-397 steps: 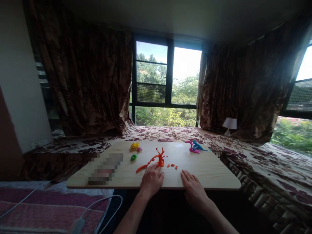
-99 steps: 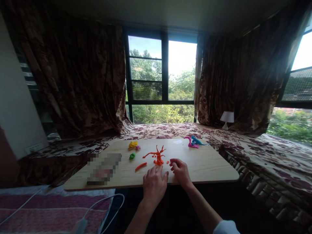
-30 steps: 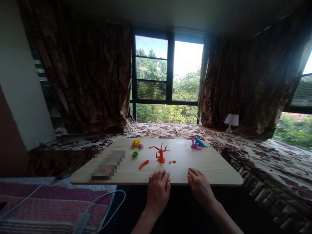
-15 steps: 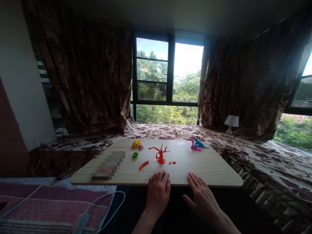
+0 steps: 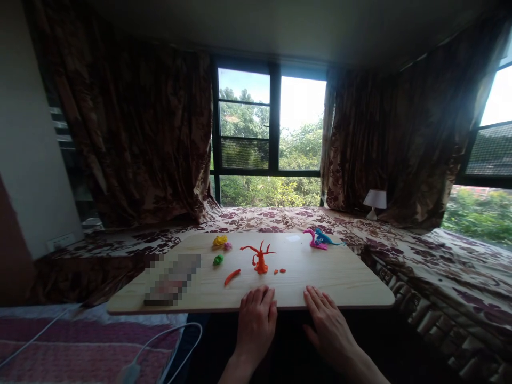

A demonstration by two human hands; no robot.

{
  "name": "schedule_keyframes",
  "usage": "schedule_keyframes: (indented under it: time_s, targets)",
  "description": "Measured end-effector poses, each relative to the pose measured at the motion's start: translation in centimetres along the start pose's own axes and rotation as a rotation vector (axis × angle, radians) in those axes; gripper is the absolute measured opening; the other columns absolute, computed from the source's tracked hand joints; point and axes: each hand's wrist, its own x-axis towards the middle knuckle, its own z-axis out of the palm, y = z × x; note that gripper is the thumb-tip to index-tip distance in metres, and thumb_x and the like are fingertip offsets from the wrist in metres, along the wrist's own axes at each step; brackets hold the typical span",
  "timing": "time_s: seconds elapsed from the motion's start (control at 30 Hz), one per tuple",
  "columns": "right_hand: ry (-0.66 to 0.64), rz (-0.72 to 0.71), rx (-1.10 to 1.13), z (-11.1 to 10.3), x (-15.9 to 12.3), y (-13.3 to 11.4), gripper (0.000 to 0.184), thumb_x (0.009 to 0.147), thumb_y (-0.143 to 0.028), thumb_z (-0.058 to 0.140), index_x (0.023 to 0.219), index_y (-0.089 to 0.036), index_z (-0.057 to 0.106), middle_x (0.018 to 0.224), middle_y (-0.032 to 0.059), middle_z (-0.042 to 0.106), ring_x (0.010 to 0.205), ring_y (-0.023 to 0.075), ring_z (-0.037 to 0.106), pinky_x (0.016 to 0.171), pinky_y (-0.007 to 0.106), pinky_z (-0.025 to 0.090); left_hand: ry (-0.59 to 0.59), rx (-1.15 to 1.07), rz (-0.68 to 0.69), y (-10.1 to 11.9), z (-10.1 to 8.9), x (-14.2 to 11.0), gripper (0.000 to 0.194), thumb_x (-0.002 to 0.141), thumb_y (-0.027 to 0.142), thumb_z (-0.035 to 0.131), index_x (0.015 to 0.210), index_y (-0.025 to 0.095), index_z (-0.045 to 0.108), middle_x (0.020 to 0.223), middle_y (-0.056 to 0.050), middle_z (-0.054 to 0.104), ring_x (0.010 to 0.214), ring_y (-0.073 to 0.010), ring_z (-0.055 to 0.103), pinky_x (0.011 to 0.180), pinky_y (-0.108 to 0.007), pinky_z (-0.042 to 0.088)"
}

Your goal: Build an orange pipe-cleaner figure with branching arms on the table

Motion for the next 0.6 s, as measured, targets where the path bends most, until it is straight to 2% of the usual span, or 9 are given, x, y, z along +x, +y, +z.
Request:
schedule_keyframes:
  time_s: [0.07,0.17,0.33,0.47,0.6]
  targets:
    - [-0.004,-0.016,0.012,0.1,-0.5,-0.7,0.072,0.065,-0.018,0.049,0.135,-0.014,0.029,0.14,0.0084,0.025,0.129,0.0236,0.023,0.105,0.039,0.02,-0.001,0.002,-0.003,0.1,0.0,0.0,0.034,0.085,0.021,0.035,0.112,0.027,0.053,0.112,-0.005,0.054,0.102,-0.0215,0.047,0.091,-0.04,0.034]
    - [-0.029,-0.021,0.045,0.3,0.4,-1.5,0.072,0.065,-0.017,0.049,0.134,-0.014,0.03,0.141,0.0082,0.024,0.129,0.0233,0.022,0.105,0.038,0.018,-0.008,0.007,0.003,0.0,0.0,0.1,0.034,0.085,0.022,0.036,0.113,0.027,0.053,0.112,-0.004,0.054,0.102,-0.0213,0.047,0.091,-0.039,0.034]
    - [-0.048,0.02,0.06,0.3,2.5,-0.6,0.07,0.066,-0.019,0.049,0.133,-0.014,0.032,0.139,0.0087,0.028,0.128,0.0239,0.025,0.105,0.04,0.017,0.0,0.022,0.035,-0.4,0.3,0.1,0.034,0.085,0.022,0.036,0.114,0.027,0.052,0.113,-0.004,0.054,0.102,-0.0214,0.047,0.091,-0.04,0.034]
    - [-0.004,0.073,0.014,0.5,1.2,0.3,0.068,0.067,-0.016,0.046,0.134,-0.013,0.032,0.139,0.0086,0.028,0.128,0.0232,0.023,0.105,0.039,0.016,0.005,0.029,0.032,-0.5,0.3,0.0,0.034,0.085,0.022,0.036,0.114,0.028,0.053,0.113,-0.004,0.054,0.102,-0.0209,0.048,0.091,-0.039,0.035]
    - [-0.01,0.04,-0.009,0.7,-0.6,-0.8,0.071,0.067,-0.017,0.046,0.136,-0.013,0.027,0.142,0.0075,0.021,0.13,0.0221,0.017,0.106,0.037,0.014,0.018,0.044,0.034,-0.4,0.5,-0.1,0.033,0.084,0.022,0.037,0.113,0.027,0.053,0.112,-0.004,0.055,0.102,-0.0206,0.048,0.089,-0.039,0.036]
